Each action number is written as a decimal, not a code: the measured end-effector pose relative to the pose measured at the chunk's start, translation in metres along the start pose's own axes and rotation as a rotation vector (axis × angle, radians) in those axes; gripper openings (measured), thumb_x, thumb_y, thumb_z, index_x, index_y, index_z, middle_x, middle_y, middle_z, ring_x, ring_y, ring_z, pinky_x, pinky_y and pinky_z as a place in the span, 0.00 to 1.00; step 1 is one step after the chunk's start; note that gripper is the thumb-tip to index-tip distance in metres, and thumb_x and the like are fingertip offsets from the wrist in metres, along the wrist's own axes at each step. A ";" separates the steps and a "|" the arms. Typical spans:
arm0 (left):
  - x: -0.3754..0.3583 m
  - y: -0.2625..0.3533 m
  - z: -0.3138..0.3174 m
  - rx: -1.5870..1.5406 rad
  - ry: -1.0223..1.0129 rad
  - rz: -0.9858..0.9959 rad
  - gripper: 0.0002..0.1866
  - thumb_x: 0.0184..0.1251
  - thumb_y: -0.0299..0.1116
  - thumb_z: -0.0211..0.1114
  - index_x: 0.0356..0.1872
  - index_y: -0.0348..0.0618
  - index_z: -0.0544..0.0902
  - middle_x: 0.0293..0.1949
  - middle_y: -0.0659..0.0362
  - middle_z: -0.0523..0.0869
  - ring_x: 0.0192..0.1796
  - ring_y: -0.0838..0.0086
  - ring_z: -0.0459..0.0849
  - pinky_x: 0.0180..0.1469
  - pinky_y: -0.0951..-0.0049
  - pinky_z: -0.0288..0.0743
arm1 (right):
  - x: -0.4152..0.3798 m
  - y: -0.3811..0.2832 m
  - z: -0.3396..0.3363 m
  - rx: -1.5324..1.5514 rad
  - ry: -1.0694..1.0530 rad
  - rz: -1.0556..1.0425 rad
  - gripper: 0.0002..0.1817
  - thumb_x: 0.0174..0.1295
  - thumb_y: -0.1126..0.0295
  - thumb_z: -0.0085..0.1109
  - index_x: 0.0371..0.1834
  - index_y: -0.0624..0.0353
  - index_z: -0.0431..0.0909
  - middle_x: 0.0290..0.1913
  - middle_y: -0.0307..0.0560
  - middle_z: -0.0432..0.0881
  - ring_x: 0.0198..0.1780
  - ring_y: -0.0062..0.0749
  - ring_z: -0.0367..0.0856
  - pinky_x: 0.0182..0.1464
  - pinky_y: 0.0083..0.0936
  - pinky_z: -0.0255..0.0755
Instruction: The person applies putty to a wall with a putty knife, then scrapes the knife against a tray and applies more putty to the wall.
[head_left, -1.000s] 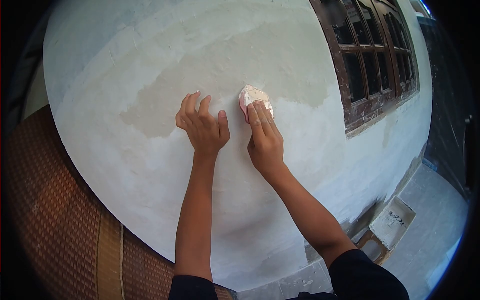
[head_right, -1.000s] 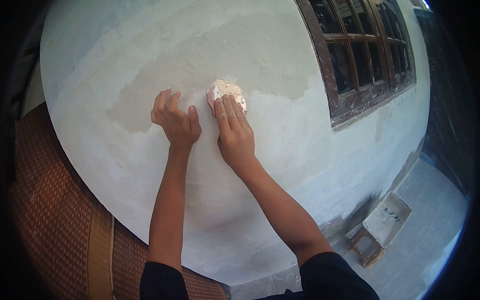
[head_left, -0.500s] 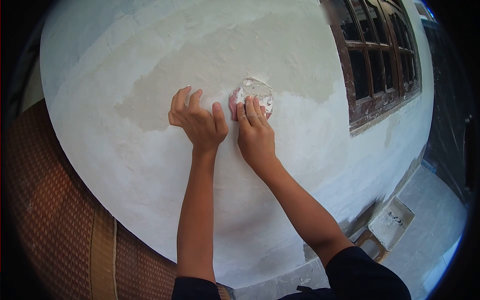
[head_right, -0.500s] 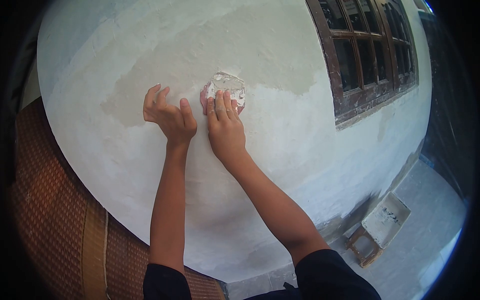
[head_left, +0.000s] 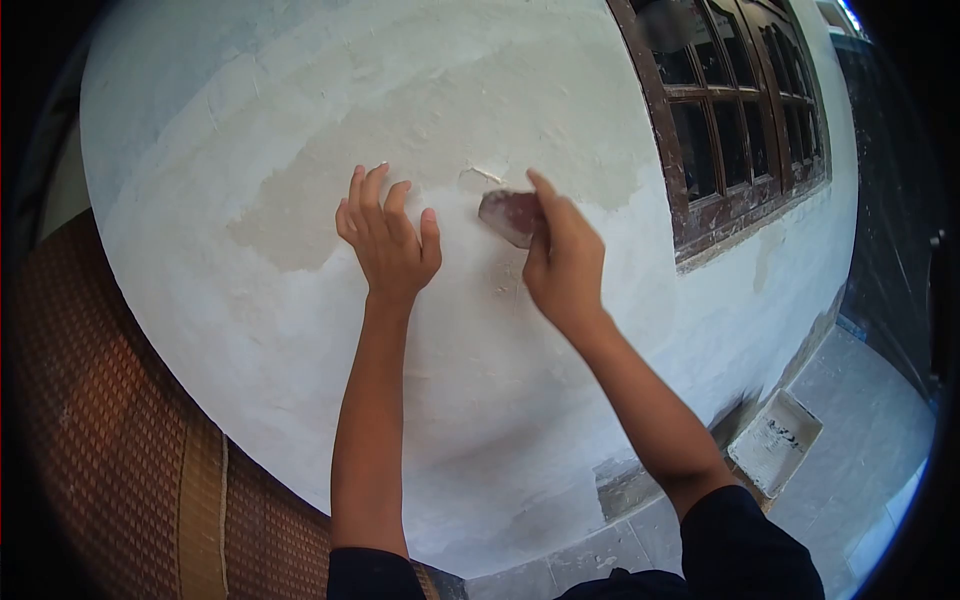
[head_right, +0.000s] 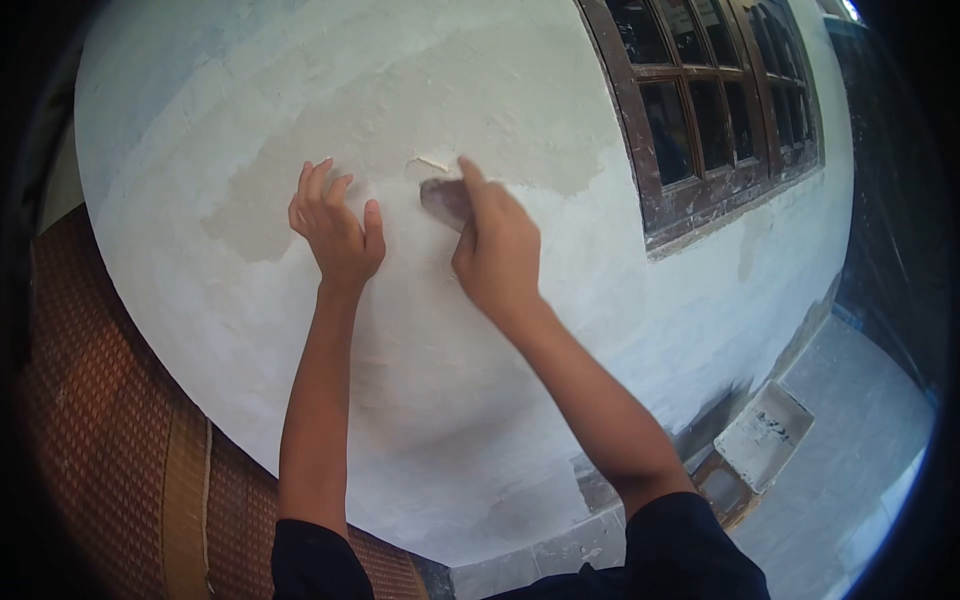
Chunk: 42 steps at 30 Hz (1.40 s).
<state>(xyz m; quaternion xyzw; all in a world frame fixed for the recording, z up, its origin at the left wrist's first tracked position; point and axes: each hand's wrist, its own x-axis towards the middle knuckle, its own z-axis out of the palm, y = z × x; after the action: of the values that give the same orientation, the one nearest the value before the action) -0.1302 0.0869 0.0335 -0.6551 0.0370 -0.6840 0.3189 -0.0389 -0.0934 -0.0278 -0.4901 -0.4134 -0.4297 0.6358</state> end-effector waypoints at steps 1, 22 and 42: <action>0.006 0.002 0.000 -0.008 -0.010 0.036 0.21 0.70 0.39 0.54 0.60 0.42 0.68 0.66 0.47 0.69 0.73 0.48 0.62 0.68 0.45 0.49 | 0.018 0.013 0.001 0.097 0.088 -0.041 0.29 0.51 0.88 0.54 0.60 0.63 0.77 0.40 0.52 0.84 0.41 0.47 0.84 0.47 0.37 0.76; 0.006 0.006 0.016 -0.021 0.033 0.048 0.21 0.66 0.39 0.57 0.57 0.43 0.69 0.63 0.50 0.73 0.68 0.50 0.69 0.65 0.50 0.55 | 0.077 0.051 0.025 0.136 0.008 -0.038 0.28 0.52 0.84 0.51 0.60 0.65 0.78 0.40 0.60 0.83 0.40 0.53 0.83 0.50 0.37 0.76; 0.004 0.006 0.018 -0.005 0.034 0.045 0.20 0.70 0.40 0.56 0.59 0.43 0.69 0.60 0.52 0.74 0.66 0.53 0.70 0.65 0.52 0.53 | 0.103 0.053 0.013 0.115 0.229 0.024 0.27 0.48 0.83 0.51 0.56 0.64 0.82 0.37 0.58 0.83 0.40 0.53 0.83 0.49 0.38 0.76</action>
<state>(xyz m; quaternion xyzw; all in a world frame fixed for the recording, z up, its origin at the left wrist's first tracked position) -0.1108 0.0874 0.0366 -0.6433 0.0589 -0.6873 0.3320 0.0399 -0.0873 0.0577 -0.4056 -0.3558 -0.4508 0.7111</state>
